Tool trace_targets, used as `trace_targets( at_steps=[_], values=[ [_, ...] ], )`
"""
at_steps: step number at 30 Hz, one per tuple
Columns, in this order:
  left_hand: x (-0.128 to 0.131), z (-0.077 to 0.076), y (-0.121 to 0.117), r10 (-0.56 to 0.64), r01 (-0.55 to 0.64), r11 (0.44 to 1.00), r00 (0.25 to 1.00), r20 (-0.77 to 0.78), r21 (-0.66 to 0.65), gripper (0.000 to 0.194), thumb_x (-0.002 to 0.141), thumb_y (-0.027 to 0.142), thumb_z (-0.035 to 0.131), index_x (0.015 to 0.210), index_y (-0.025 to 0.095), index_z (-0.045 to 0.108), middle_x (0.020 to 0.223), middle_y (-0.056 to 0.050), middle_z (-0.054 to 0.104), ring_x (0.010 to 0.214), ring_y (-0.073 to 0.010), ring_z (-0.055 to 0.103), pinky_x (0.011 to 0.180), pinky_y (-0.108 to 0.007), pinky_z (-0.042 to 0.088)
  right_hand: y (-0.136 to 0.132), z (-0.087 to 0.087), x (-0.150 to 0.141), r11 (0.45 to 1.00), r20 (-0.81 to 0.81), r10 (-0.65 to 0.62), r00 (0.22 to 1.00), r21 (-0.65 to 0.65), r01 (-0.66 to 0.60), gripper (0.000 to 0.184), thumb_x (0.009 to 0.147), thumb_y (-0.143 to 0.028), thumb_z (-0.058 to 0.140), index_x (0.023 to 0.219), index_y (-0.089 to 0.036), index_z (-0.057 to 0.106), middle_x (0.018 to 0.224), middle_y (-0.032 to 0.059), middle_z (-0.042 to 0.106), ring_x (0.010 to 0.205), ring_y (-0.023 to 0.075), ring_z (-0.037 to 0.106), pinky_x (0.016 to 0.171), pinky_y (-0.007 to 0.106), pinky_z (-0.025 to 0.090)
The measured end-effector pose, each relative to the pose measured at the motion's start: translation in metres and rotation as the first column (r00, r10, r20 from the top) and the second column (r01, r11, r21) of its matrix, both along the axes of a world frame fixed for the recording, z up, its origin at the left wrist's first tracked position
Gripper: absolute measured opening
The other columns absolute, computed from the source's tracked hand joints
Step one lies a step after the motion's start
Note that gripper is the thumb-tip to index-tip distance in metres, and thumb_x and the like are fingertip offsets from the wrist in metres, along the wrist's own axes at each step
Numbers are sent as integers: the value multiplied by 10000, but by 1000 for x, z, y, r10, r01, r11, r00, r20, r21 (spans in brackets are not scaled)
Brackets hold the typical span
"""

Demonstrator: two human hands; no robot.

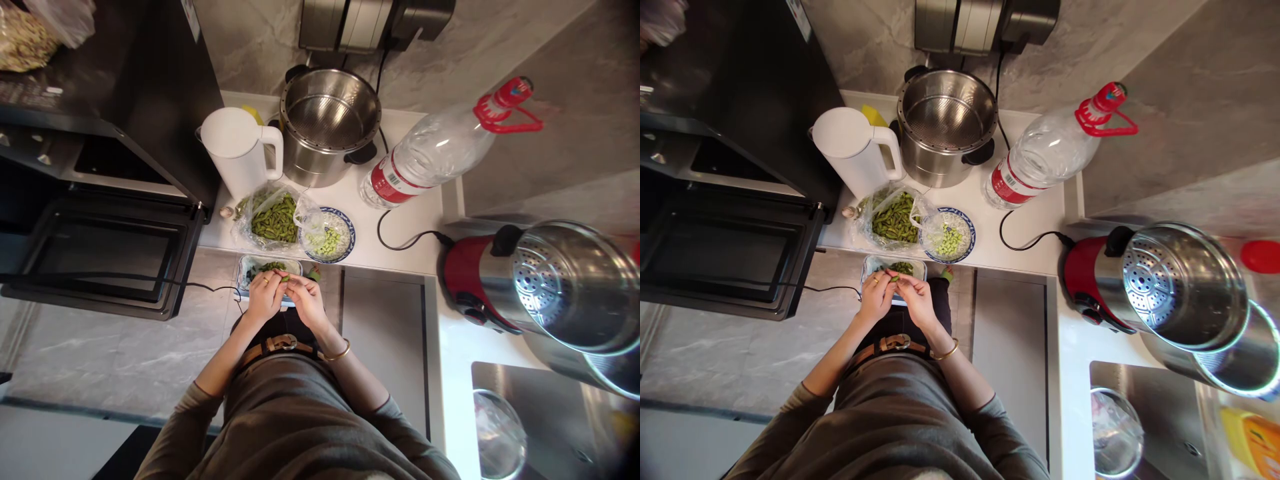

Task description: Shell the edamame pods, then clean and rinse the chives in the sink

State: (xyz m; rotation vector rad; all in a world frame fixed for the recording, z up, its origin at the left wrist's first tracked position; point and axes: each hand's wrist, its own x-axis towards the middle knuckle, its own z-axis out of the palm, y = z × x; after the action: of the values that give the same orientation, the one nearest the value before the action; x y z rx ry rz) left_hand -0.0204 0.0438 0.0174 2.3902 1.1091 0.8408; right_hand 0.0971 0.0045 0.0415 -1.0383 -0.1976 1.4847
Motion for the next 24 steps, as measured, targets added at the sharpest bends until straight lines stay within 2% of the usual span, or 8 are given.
trace_targets(
  at_steps=[8,13,16,20,24],
  values=[
    [-1,3,4,-32,32,999,998,-48,17,282,980,271,365,860,190,606,774,-60,632,737,-191,599,696,-317,430,-2,-6,1,1000,61,18,998,-11,-18,291,658,-451,797,872,-252,794,967,43,766,928,240,698,922,429,547],
    [-3,3,3,-34,40,996,996,-86,76,310,986,272,348,818,188,596,731,-59,612,699,-190,575,669,-312,415,-4,-11,2,999,92,44,995,12,-45,280,708,-454,760,905,-257,791,945,32,766,905,219,700,950,419,529],
    [-5,-1,2,-35,40,998,993,-110,40,311,981,283,359,808,194,601,744,-65,612,717,-196,575,685,-318,417,-4,-14,1,999,113,48,992,-3,-48,255,719,-428,742,894,-249,791,930,32,766,864,206,699,910,399,543],
    [-6,-8,-2,-13,14,1000,992,-124,4,312,975,286,368,784,195,597,762,-71,610,737,-199,577,698,-323,414,-2,-15,-7,998,97,-11,995,-67,17,177,688,-356,746,807,-231,785,892,36,765,826,189,691,842,343,549],
    [-6,-14,-9,68,-67,998,992,-108,13,320,978,274,356,761,192,576,753,-67,599,721,-194,563,680,-320,402,-1,-17,-16,991,66,-65,996,-110,72,142,688,-323,729,776,-218,770,848,31,759,777,163,675,783,301,539]
  ],
)
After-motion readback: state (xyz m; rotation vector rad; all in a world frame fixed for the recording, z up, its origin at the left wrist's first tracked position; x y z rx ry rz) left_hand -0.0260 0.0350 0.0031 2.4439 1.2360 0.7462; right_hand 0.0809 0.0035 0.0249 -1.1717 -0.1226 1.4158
